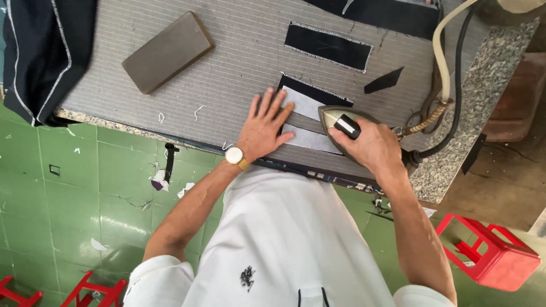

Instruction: The person irons several small black fabric pieces on a worktable using a steam iron. They repeatedly pick up pieces, place them on the table, press them with the iron, and set them aside. A white paper strip and a rectangular pressing block are also used during the process.

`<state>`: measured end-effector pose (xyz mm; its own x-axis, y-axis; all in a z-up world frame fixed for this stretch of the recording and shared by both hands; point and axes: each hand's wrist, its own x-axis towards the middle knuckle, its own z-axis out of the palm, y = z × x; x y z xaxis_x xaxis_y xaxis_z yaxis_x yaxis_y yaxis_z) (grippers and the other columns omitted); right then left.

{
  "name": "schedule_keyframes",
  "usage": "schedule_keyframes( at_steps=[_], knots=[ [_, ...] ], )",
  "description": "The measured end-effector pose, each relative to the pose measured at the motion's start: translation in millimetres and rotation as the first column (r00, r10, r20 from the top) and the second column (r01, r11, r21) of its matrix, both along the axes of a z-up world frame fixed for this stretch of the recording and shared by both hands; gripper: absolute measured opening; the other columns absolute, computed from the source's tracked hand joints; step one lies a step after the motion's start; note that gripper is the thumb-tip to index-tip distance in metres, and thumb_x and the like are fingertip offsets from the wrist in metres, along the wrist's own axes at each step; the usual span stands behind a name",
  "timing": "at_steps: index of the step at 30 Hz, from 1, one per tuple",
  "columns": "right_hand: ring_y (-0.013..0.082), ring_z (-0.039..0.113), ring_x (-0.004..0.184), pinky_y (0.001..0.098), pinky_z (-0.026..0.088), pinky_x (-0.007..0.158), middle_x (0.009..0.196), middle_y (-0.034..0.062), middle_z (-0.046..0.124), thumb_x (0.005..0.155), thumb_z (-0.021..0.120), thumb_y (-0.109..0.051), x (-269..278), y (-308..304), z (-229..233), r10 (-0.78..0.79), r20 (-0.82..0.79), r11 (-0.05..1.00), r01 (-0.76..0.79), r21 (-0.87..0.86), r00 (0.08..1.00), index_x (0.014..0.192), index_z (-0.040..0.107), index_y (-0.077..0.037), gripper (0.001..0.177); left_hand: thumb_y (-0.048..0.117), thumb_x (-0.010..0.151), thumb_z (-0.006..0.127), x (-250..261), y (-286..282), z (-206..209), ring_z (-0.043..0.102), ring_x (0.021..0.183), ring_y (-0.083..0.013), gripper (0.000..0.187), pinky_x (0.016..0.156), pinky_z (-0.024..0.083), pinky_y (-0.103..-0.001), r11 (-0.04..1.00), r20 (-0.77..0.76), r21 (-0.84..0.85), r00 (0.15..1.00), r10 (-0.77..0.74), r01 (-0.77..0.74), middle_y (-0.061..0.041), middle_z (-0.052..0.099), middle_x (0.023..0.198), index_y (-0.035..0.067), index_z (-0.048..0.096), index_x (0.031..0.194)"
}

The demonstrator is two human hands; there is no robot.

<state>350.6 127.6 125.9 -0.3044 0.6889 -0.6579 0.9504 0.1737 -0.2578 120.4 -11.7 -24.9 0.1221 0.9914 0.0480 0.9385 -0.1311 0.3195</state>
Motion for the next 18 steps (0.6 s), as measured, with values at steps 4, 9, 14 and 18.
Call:
schedule_keyframes(
  at_steps=[4, 9, 14, 18],
  knots=[
    [0.0445, 0.074, 0.085, 0.0496, 0.057, 0.07, 0.079, 0.0242, 0.074, 0.09, 0.063, -0.07, -1, 0, 0, 0.01, 0.001, 1.0, -0.01, -0.009, 1.0, 0.096, 0.073, -0.007, 0.064, 0.072, 0.103, 0.039, -29, -3, 1, 0.014, 0.155, -0.0422, 0.077, 0.122, 0.013, -0.062, 0.999, 0.02, -0.034, 0.999, 0.032, -0.031, -0.02, 0.023, 0.168, 0.019, 0.047, 0.157],
    [0.0431, 0.074, 0.08, 0.047, 0.055, 0.066, 0.074, 0.0226, 0.072, 0.09, 0.068, -0.063, 4, -1, -4, -0.05, -0.014, 0.998, 0.049, -0.036, 0.999, 0.087, 0.073, -0.006, 0.058, 0.071, 0.102, 0.043, -39, 1, 4, 0.015, 0.155, -0.0419, 0.073, 0.122, 0.013, -0.062, 0.999, 0.009, -0.007, 0.999, -0.051, 0.051, -0.02, 0.022, 0.168, 0.024, 0.046, 0.158],
    [0.0403, 0.074, 0.072, 0.0454, 0.053, 0.061, 0.069, 0.0217, 0.07, 0.093, 0.068, -0.06, 10, 0, -2, -0.042, -0.013, 0.997, 0.041, -0.063, 0.999, 0.085, 0.071, -0.005, 0.056, 0.069, 0.104, 0.042, -42, 4, 1, 0.013, 0.156, -0.0415, 0.067, 0.122, 0.012, -0.063, 1.0, 0.024, -0.012, 0.999, -0.028, 0.028, -0.02, 0.019, 0.169, 0.027, 0.047, 0.157],
    [0.0342, 0.072, 0.062, 0.0396, 0.052, 0.055, 0.063, 0.0176, 0.068, 0.097, 0.069, -0.053, 4, 0, 1, -0.011, -0.023, 0.998, 0.009, -0.069, 1.0, 0.084, 0.07, -0.005, 0.05, 0.065, 0.105, 0.044, -45, 3, 0, 0.01, 0.156, -0.0417, 0.064, 0.122, 0.011, -0.064, 0.999, 0.023, -0.029, 0.999, -0.033, 0.034, -0.019, 0.016, 0.17, 0.031, 0.041, 0.16]
  ],
)
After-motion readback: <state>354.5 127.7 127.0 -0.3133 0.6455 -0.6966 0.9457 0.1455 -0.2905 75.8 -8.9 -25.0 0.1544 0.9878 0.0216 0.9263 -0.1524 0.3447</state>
